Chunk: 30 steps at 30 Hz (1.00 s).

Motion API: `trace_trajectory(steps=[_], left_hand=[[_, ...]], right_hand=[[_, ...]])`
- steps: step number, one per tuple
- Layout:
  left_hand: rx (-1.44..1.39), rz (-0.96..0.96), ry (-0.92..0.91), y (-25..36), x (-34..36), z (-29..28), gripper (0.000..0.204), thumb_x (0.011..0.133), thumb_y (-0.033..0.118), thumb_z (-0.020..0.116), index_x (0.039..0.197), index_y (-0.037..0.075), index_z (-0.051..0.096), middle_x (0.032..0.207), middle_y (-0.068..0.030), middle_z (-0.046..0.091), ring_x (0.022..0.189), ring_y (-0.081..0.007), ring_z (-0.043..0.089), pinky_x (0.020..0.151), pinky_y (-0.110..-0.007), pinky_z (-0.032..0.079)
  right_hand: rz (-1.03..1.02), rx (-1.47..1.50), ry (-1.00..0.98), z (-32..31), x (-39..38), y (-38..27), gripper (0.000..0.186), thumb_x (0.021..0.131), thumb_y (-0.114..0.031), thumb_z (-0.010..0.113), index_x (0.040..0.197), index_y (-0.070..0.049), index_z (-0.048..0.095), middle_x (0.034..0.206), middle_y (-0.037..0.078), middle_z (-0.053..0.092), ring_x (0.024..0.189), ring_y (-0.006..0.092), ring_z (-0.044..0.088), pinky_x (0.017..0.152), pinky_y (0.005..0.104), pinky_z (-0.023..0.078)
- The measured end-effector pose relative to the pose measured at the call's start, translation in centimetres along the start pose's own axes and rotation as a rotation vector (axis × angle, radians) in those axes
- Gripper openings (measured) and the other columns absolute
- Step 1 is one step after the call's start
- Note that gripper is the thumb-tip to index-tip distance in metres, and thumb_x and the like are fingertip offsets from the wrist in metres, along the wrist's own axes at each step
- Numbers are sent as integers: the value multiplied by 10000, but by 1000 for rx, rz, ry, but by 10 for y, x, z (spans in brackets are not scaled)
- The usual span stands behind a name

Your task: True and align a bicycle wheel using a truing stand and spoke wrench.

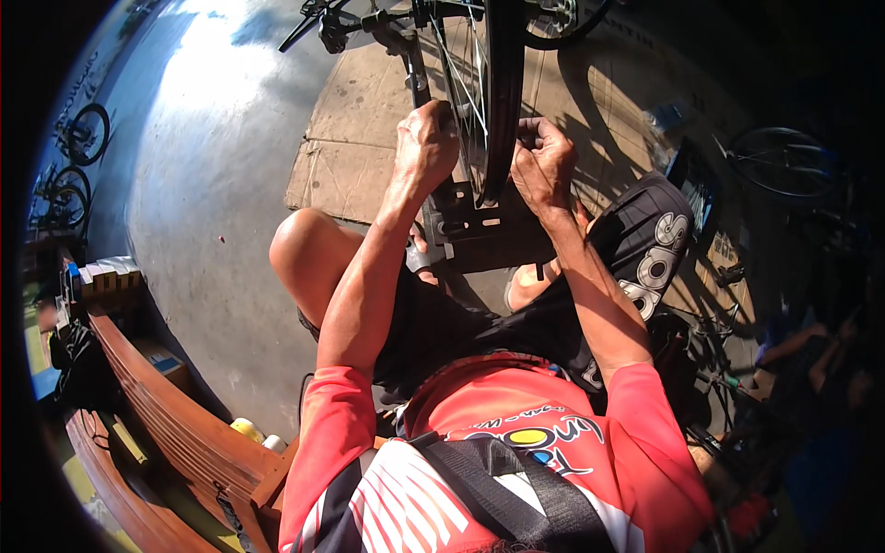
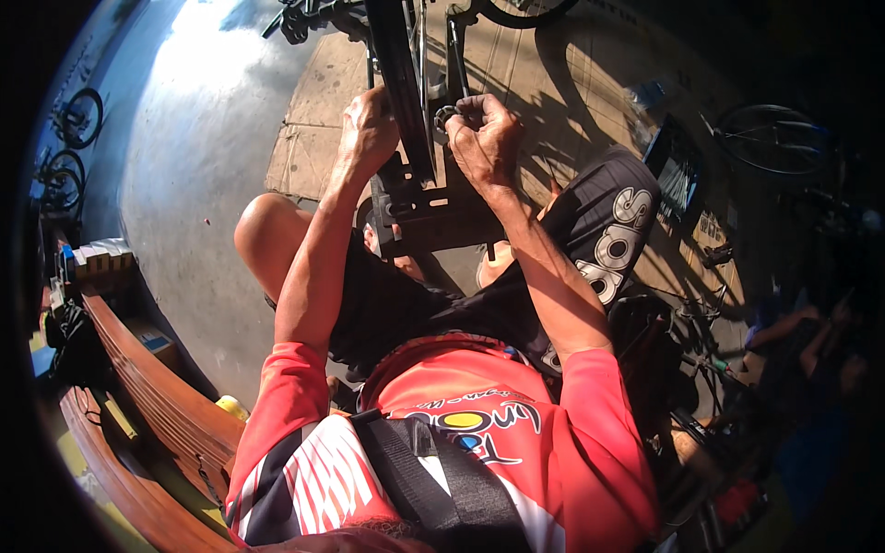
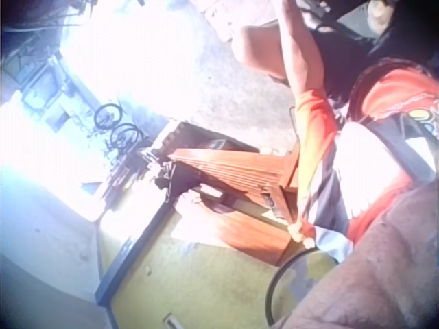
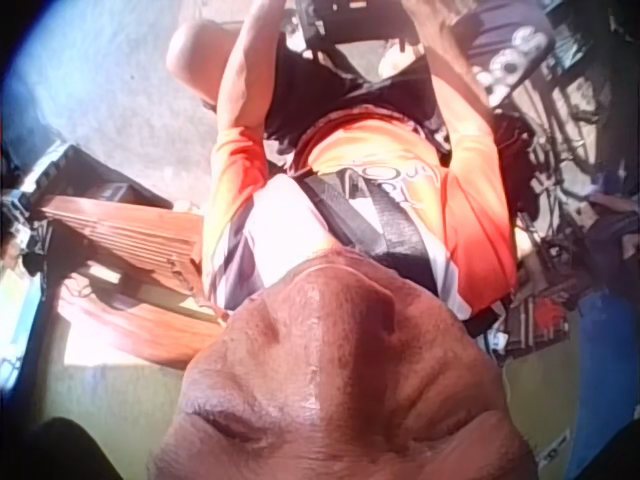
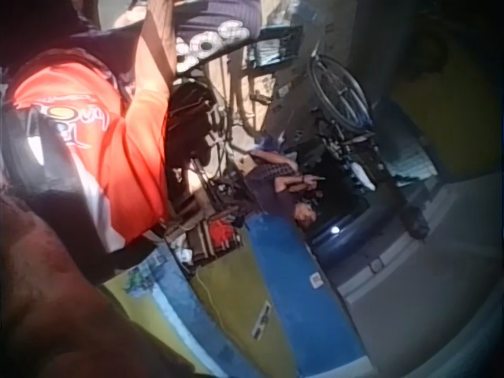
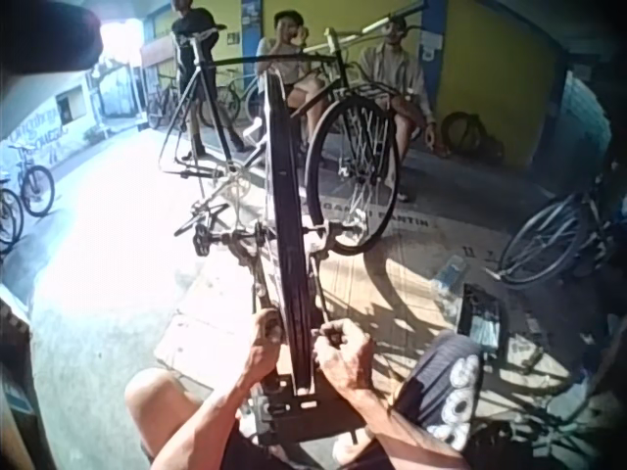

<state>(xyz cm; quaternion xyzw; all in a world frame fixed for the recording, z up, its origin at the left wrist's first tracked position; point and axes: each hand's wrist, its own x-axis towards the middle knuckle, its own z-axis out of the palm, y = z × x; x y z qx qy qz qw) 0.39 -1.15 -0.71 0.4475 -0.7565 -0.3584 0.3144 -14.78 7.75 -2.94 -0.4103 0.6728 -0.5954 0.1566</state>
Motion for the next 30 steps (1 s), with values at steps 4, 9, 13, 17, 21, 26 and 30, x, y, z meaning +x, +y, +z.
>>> trace_trajectory(steps=[4,9,13,17,21,26,30], left_hand=[[-21,50,23,-1,0,-1,239,883,65,566,1062,-48,676,975,-288,701,983,-465,674,859,-498,534],[-100,27,34,-4,0,4,279,880,55,571,1125,-46,659,1040,-276,707,1008,-444,677,884,-477,535],[-135,142,125,-11,0,4,354,877,49,583,1216,-48,614,1121,-268,696,1053,-412,673,934,-446,527],[-356,-29,-98,-14,0,6,440,873,66,608,1299,-41,571,1128,-255,700,1081,-371,681,947,-414,523],[-622,-112,-61,-9,1,3,360,891,69,595,1217,-81,615,1066,-211,735,934,-250,729,806,-349,572],[-194,88,160,-8,2,-5,190,892,69,584,1049,-25,637,970,-132,606,820,-266,623,759,-409,515],[77,84,-32,-10,2,1,391,868,257,674,1084,-59,597,962,-269,672,935,-413,670,834,-449,528]], right_hand=[[-35,14,5,-1,0,3,149,777,-93,714,882,11,697,720,59,700,636,103,644,600,279,520],[-43,-17,41,0,-1,2,132,791,-85,710,880,11,695,724,52,694,629,83,624,588,270,511],[-85,8,47,0,0,2,119,798,-66,712,883,14,690,718,59,696,626,86,627,580,258,508],[-116,51,55,2,-1,6,118,795,-67,722,881,8,695,715,61,698,612,93,625,574,253,501],[-115,69,63,3,0,9,124,794,-69,718,890,7,703,712,62,697,597,94,620,567,251,495],[-63,16,22,0,3,7,153,795,-60,700,924,22,698,726,67,703,612,95,635,571,253,505],[38,73,-10,-3,-1,2,153,794,-55,700,921,30,694,737,64,703,633,92,635,589,254,510]])
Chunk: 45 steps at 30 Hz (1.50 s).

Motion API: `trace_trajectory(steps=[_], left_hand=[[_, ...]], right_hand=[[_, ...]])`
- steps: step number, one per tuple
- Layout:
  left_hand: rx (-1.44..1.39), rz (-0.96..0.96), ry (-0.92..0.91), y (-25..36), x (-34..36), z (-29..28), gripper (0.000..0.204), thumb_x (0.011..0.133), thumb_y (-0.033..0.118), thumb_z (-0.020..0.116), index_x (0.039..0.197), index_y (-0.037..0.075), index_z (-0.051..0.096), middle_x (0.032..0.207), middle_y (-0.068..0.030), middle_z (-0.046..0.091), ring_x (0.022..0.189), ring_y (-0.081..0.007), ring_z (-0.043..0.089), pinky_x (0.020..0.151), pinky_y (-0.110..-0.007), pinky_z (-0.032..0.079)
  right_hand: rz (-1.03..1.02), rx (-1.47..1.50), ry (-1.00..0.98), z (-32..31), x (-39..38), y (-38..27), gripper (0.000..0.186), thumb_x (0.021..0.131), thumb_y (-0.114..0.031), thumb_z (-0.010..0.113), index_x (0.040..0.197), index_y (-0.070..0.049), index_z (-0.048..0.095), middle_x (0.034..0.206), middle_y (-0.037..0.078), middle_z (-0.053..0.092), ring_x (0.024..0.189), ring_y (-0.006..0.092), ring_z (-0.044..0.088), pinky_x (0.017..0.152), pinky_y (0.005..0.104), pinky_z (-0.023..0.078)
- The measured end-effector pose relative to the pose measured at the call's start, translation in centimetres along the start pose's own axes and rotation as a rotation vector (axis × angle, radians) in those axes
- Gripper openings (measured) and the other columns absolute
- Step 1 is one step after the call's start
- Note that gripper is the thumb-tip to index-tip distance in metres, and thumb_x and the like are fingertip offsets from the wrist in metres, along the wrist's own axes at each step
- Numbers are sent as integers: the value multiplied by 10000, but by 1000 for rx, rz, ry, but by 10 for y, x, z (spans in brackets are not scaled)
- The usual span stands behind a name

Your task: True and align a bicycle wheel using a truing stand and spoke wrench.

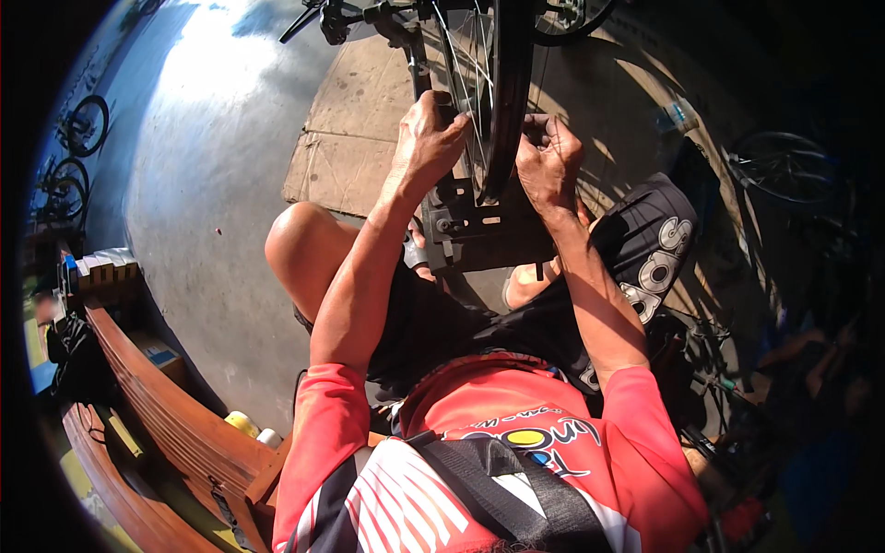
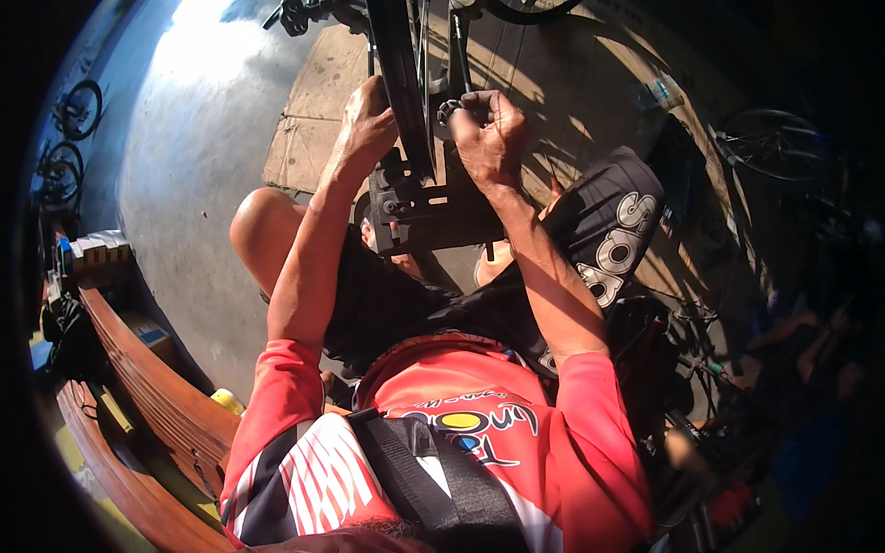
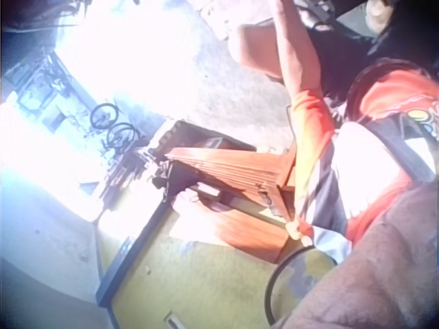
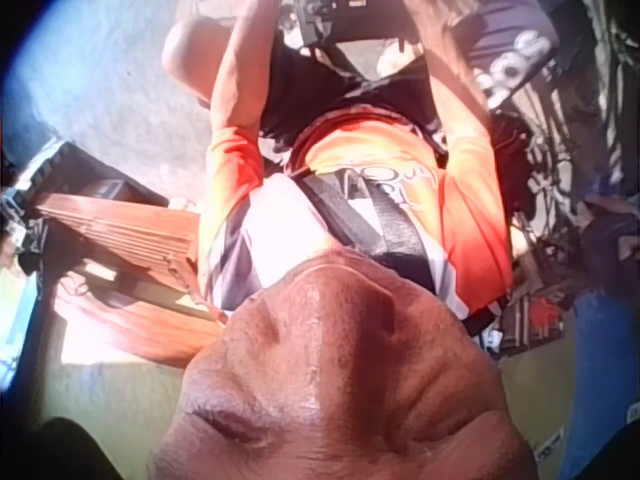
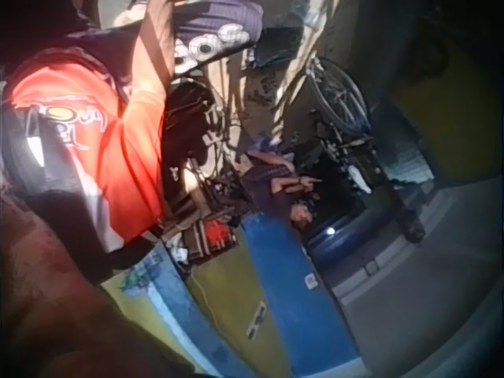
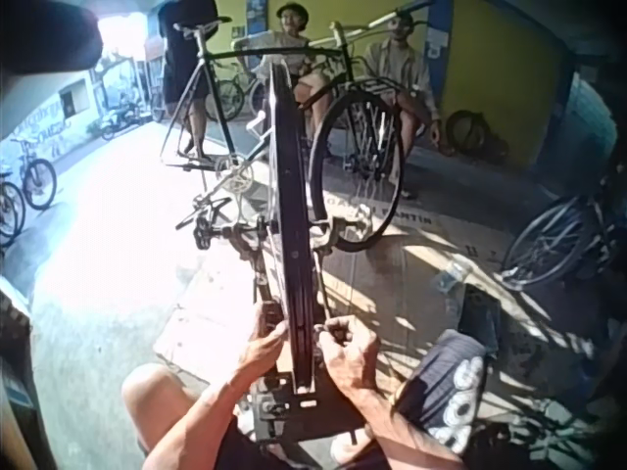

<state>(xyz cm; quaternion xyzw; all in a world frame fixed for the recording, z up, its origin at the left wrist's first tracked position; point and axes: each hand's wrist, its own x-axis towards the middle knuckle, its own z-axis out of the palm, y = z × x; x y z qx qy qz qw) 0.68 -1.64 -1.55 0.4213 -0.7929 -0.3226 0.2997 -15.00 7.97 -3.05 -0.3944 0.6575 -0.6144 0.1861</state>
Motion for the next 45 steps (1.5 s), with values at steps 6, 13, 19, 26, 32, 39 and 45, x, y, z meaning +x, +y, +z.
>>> trace_trajectory(steps=[6,13,19,26,32,39,45], left_hand=[[-465,-119,49,8,-6,-4,287,886,129,647,1121,-36,647,890,-141,719,801,-163,686,730,-310,560],[-461,-125,-149,4,-2,-4,306,904,247,704,866,-53,655,734,-179,658,668,-242,652,654,-390,515],[-364,-53,-137,-3,-3,2,298,893,253,717,876,-37,653,737,-178,644,667,-254,638,655,-389,509],[-579,-154,-246,4,-6,-8,240,975,164,651,1042,-66,669,938,-103,711,867,-151,675,828,-310,553],[-766,-114,-172,15,-5,-12,300,969,207,680,943,-85,613,826,-104,675,803,-138,641,736,-308,522],[-950,-172,-253,24,-6,-24,294,969,187,696,1055,-84,623,978,-112,696,915,-175,680,829,-318,561],[-929,-285,-141,26,-9,-21,336,968,198,700,1107,-99,627,1029,-123,694,944,-176,677,850,-324,566]], right_hand=[[-30,94,-108,-5,0,-8,155,800,-52,732,909,48,684,764,68,708,677,93,647,635,248,529],[116,111,-322,-17,-2,-24,176,799,-42,797,916,49,702,806,71,728,701,105,668,655,250,544],[223,40,-393,-19,-6,-35,200,803,-53,811,937,40,696,815,82,732,712,114,679,641,263,548],[-117,-345,-296,-15,-14,-31,253,751,-197,848,866,-17,711,625,78,667,609,69,596,596,288,502],[106,98,-384,-9,-11,-19,186,749,-66,804,884,8,699,774,57,709,731,94,629,676,276,513],[560,609,-634,-26,-5,-22,269,881,9,661,1147,-17,642,1008,63,696,790,147,686,643,319,608],[489,479,-697,-22,1,-14,140,830,62,633,955,49,695,818,67,710,681,139,675,579,284,556]])
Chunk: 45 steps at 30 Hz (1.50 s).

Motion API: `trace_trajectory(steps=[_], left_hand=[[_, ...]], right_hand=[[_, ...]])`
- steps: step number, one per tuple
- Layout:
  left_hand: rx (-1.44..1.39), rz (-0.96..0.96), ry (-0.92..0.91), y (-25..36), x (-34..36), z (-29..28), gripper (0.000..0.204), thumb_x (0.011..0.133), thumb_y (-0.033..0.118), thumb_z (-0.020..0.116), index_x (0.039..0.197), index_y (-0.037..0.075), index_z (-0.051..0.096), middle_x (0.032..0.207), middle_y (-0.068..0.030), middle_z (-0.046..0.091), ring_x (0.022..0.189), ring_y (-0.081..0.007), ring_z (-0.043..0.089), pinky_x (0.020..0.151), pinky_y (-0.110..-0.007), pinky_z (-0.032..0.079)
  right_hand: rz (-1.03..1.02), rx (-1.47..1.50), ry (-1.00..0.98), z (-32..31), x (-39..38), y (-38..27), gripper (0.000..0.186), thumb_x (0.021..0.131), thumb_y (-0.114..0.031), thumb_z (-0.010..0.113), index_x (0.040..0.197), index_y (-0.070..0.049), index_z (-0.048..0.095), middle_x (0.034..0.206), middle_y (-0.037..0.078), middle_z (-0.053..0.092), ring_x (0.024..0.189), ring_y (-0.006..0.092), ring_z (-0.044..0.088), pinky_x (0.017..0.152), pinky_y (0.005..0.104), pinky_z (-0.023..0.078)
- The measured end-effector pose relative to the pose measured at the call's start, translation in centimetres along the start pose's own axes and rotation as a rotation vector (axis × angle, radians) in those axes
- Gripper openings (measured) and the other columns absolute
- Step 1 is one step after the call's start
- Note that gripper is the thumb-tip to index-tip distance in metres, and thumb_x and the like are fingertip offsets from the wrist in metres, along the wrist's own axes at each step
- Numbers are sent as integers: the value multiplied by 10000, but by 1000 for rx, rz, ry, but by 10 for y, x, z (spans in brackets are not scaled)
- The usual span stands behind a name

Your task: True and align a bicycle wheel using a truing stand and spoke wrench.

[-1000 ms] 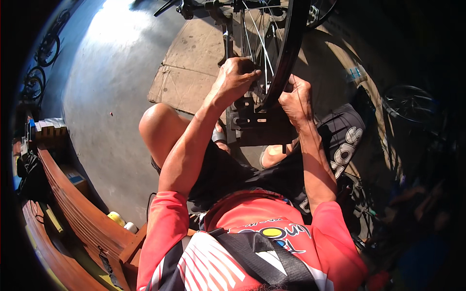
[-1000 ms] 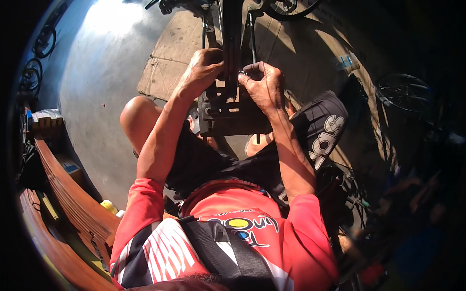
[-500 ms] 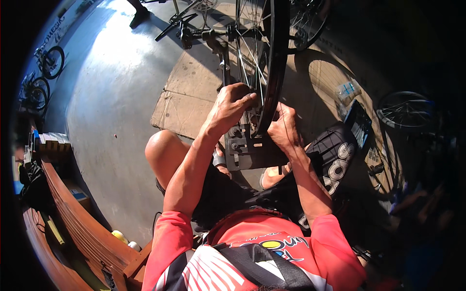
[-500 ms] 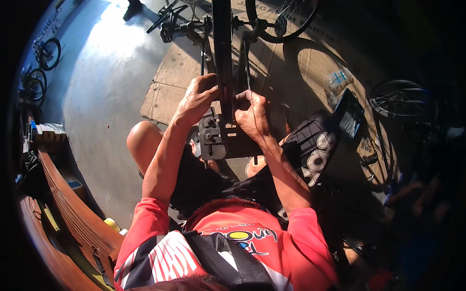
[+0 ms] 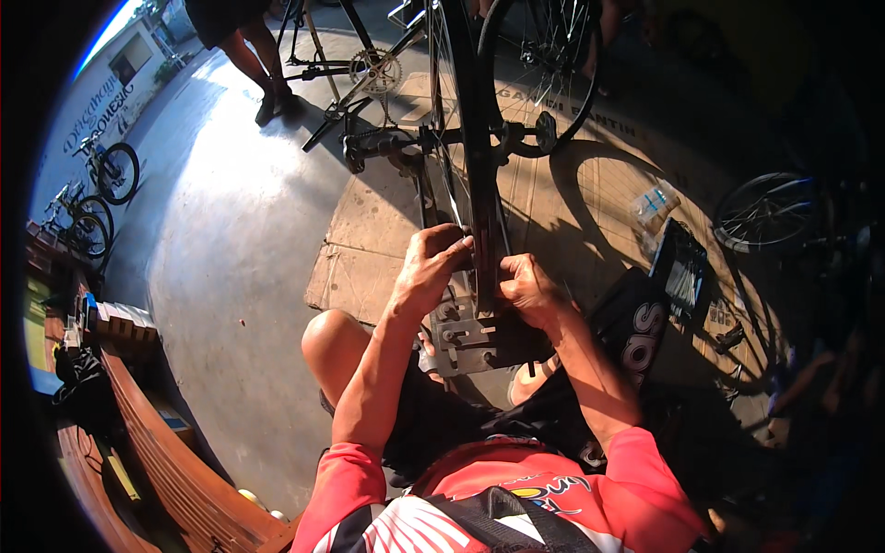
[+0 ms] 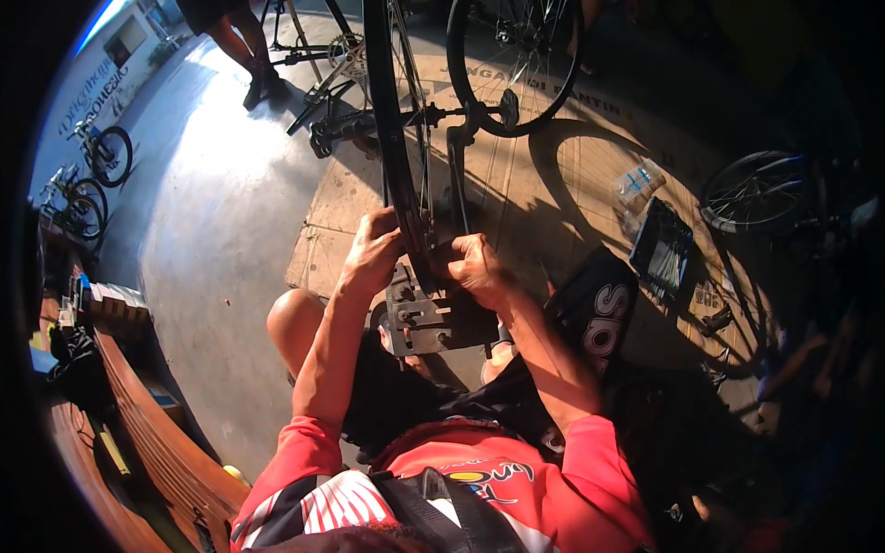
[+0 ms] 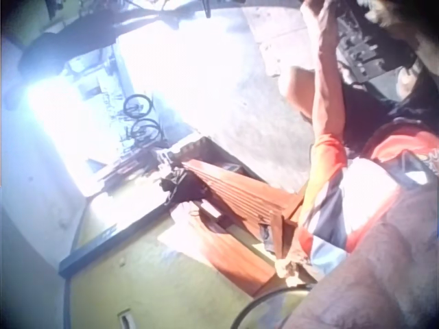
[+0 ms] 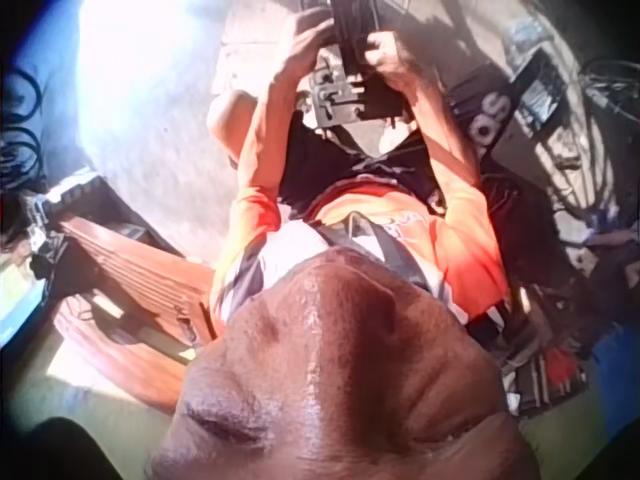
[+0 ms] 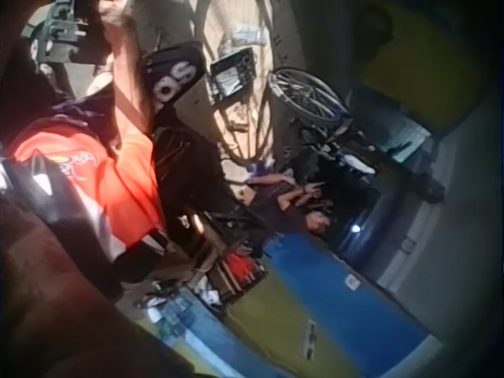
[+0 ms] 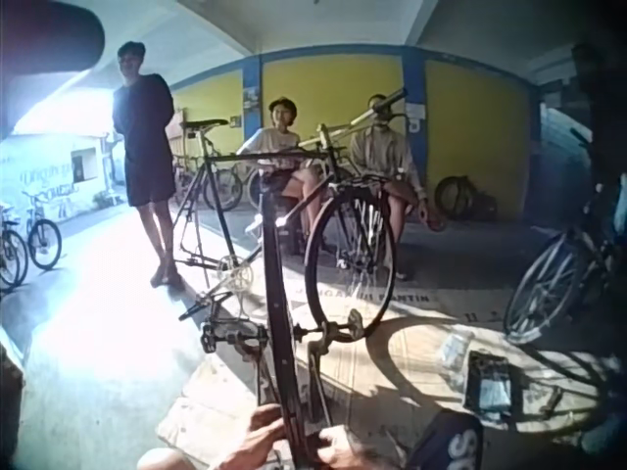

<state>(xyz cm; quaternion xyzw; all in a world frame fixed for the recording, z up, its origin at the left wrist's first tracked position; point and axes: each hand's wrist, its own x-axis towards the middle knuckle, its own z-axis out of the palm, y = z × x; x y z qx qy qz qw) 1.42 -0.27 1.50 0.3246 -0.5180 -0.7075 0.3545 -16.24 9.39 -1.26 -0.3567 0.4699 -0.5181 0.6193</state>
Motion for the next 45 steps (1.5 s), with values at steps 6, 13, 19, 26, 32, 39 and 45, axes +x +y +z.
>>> trace_trajectory(steps=[6,13,19,26,32,39,45], left_hand=[[80,75,-124,6,-2,1,276,984,166,666,1063,-99,646,982,-117,707,898,-165,683,818,-301,562],[143,88,-110,4,1,1,251,977,152,665,1001,-98,661,892,-101,710,826,-135,664,749,-291,541],[146,141,4,-1,4,3,253,957,171,674,921,-79,684,799,-82,695,736,-116,619,682,-293,503],[354,344,-153,14,17,-8,166,906,100,632,917,-47,709,865,-66,720,783,-123,668,738,-276,529],[-30,101,-85,12,20,1,244,895,154,694,760,-46,654,686,-3,569,651,-75,477,604,-290,393],[153,186,-94,14,13,0,268,896,161,689,752,-55,623,693,-10,547,668,-70,473,611,-290,393],[341,411,-93,11,13,1,281,901,172,672,763,-64,603,679,-24,508,669,-87,458,622,-308,397]], right_hand=[[-75,-389,142,-1,17,8,103,720,-15,703,729,74,653,634,62,631,606,93,528,505,309,420],[-296,-819,219,9,30,7,451,672,-321,863,635,55,618,570,101,570,593,108,538,516,374,446],[-223,-733,223,23,17,-3,484,689,-398,859,761,41,668,688,131,673,691,128,639,625,330,531],[-18,627,-262,14,-1,-5,440,894,-221,771,1208,47,619,1010,95,699,889,160,684,734,270,567],[-84,569,-318,4,6,12,373,898,-197,764,1170,35,654,1027,106,716,818,158,693,696,258,563],[-68,383,-247,-2,3,0,290,888,-187,787,1063,30,705,886,67,734,632,90,650,504,213,487],[-89,162,-118,2,3,-1,242,866,-179,811,983,21,739,823,53,729,610,92,647,488,216,481]])
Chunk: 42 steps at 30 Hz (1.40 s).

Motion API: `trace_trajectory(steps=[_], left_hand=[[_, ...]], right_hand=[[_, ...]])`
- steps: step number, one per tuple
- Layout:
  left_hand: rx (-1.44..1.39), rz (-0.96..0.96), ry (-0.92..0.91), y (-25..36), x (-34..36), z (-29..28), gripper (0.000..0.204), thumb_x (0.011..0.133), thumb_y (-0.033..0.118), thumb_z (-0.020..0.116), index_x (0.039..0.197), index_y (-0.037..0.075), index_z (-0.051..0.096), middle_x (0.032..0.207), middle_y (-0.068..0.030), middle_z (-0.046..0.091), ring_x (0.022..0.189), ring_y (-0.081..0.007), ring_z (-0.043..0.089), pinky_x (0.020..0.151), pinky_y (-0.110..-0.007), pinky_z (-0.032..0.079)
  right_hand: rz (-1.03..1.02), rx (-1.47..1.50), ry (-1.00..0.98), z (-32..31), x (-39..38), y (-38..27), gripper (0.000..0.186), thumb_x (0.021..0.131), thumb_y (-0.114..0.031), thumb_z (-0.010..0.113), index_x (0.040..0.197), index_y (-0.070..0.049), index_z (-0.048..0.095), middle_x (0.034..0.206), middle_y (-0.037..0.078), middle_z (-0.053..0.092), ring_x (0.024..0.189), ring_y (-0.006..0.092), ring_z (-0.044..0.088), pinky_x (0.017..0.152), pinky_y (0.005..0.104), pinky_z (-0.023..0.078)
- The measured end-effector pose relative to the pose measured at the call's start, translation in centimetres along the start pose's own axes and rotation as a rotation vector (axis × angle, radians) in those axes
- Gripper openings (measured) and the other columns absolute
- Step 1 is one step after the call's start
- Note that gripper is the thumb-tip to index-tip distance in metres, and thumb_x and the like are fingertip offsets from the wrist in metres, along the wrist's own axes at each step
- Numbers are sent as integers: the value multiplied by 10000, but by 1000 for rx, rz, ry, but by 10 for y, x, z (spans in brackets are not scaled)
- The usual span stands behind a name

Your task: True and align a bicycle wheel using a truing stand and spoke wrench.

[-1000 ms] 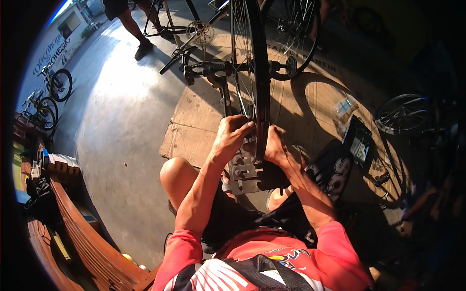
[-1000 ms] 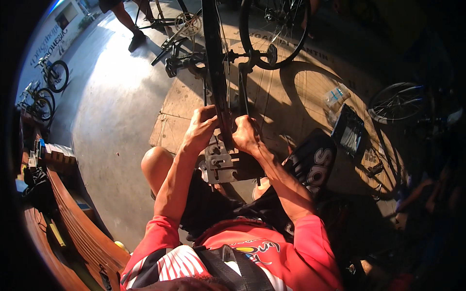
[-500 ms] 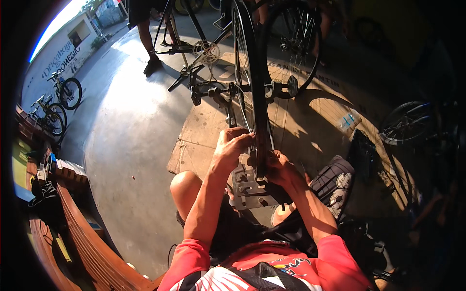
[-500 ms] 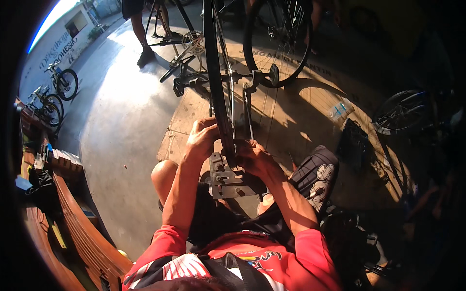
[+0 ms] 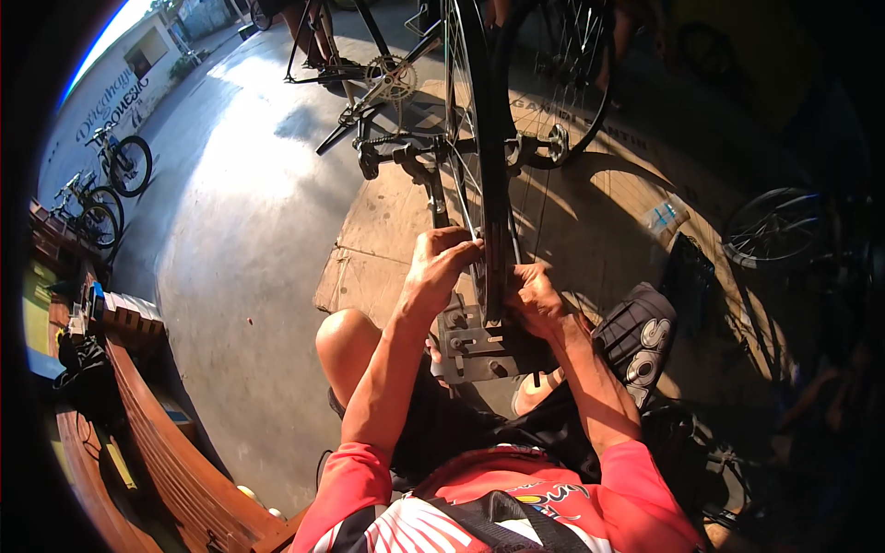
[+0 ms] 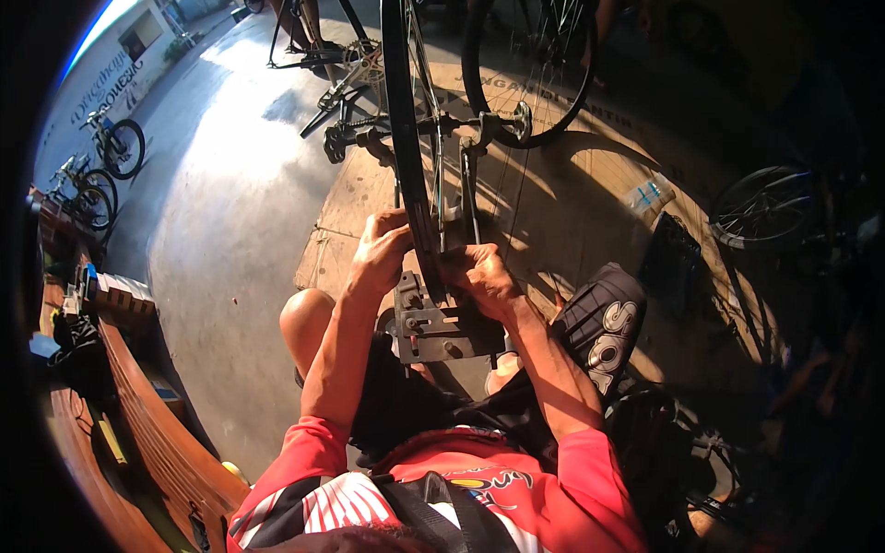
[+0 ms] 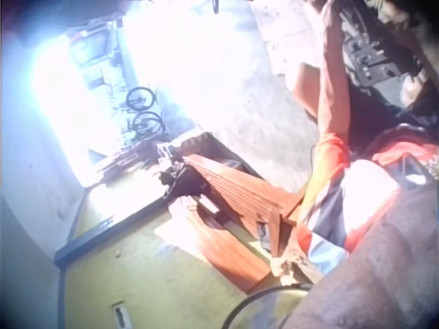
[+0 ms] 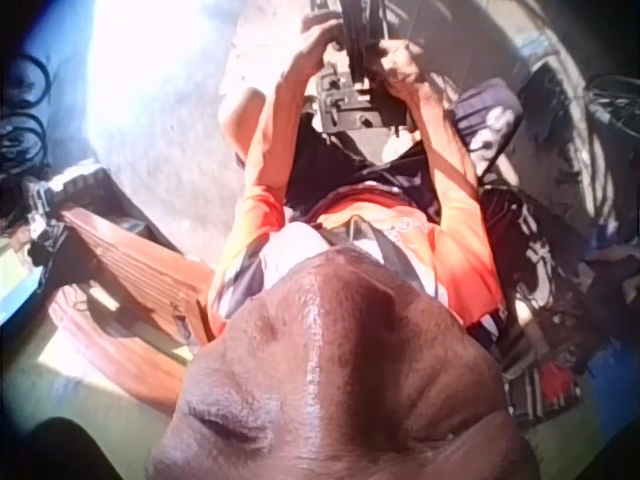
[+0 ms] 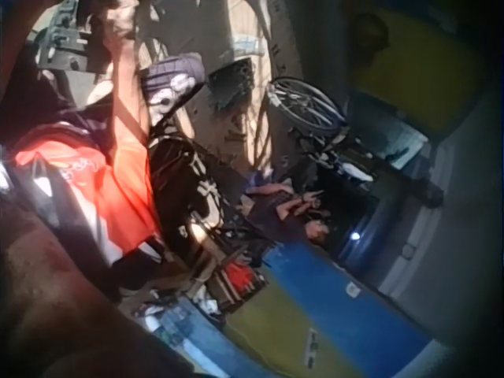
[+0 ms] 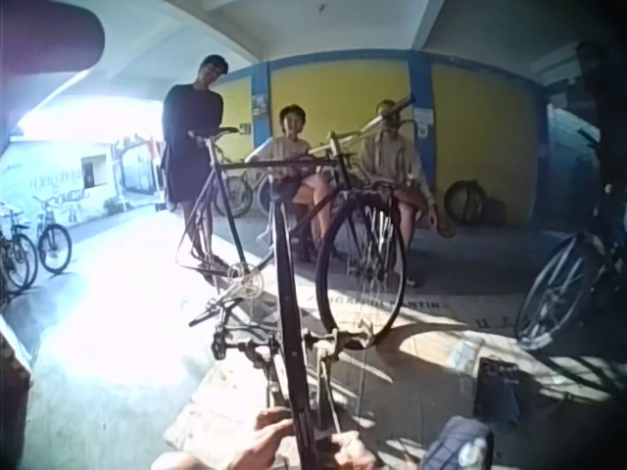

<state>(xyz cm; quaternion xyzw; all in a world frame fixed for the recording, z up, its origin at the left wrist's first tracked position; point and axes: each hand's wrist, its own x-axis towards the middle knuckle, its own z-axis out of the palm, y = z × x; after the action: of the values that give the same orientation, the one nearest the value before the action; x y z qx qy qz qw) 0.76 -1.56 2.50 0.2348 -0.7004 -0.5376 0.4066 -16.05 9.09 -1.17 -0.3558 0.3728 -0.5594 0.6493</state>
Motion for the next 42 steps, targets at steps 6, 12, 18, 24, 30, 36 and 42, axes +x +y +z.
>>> trace_trajectory(steps=[6,12,18,24,30,36,42], left_hand=[[-215,-223,-6,3,0,-3,294,927,189,657,785,-66,621,688,-28,527,677,-92,478,630,-307,410],[43,-331,110,28,-1,6,293,941,227,672,972,-64,694,746,-99,663,703,-147,612,661,-323,493],[355,465,244,48,-2,21,635,786,-142,503,1393,43,533,1468,-200,501,1389,-377,477,1107,-425,432],[289,415,277,13,-10,14,342,768,-127,508,1005,1,718,1085,-159,734,1037,-327,711,866,-356,560],[774,39,285,-24,-13,2,163,863,103,578,819,31,718,801,-161,718,733,-344,709,644,-412,538],[799,164,382,-32,-15,0,113,854,86,561,831,38,661,821,-208,687,779,-422,680,674,-478,522],[723,52,337,-23,-16,8,95,829,71,614,831,19,693,804,-184,706,782,-389,697,681,-425,546]], right_hand=[[-13,323,-303,-5,-4,-12,362,820,-99,811,1131,41,688,991,102,743,807,129,691,761,267,568],[-157,-260,303,11,23,4,190,821,-26,723,1003,29,710,887,85,737,751,120,689,654,269,559],[-289,-498,671,-1,13,15,159,849,-40,659,983,40,681,761,64,693,576,105,661,480,245,559],[-357,-501,615,-6,10,17,129,865,-31,655,970,41,668,779,36,657,630,79,633,520,248,574],[-275,-468,666,-5,15,18,179,808,-117,681,942,-5,720,715,67,703,552,108,637,525,276,530],[-301,-484,705,-2,10,21,208,800,-144,708,947,2,717,732,67,708,587,129,657,549,293,524],[-345,-674,710,-9,14,25,228,779,-157,708,940,3,730,767,99,734,676,161,695,665,318,553]])
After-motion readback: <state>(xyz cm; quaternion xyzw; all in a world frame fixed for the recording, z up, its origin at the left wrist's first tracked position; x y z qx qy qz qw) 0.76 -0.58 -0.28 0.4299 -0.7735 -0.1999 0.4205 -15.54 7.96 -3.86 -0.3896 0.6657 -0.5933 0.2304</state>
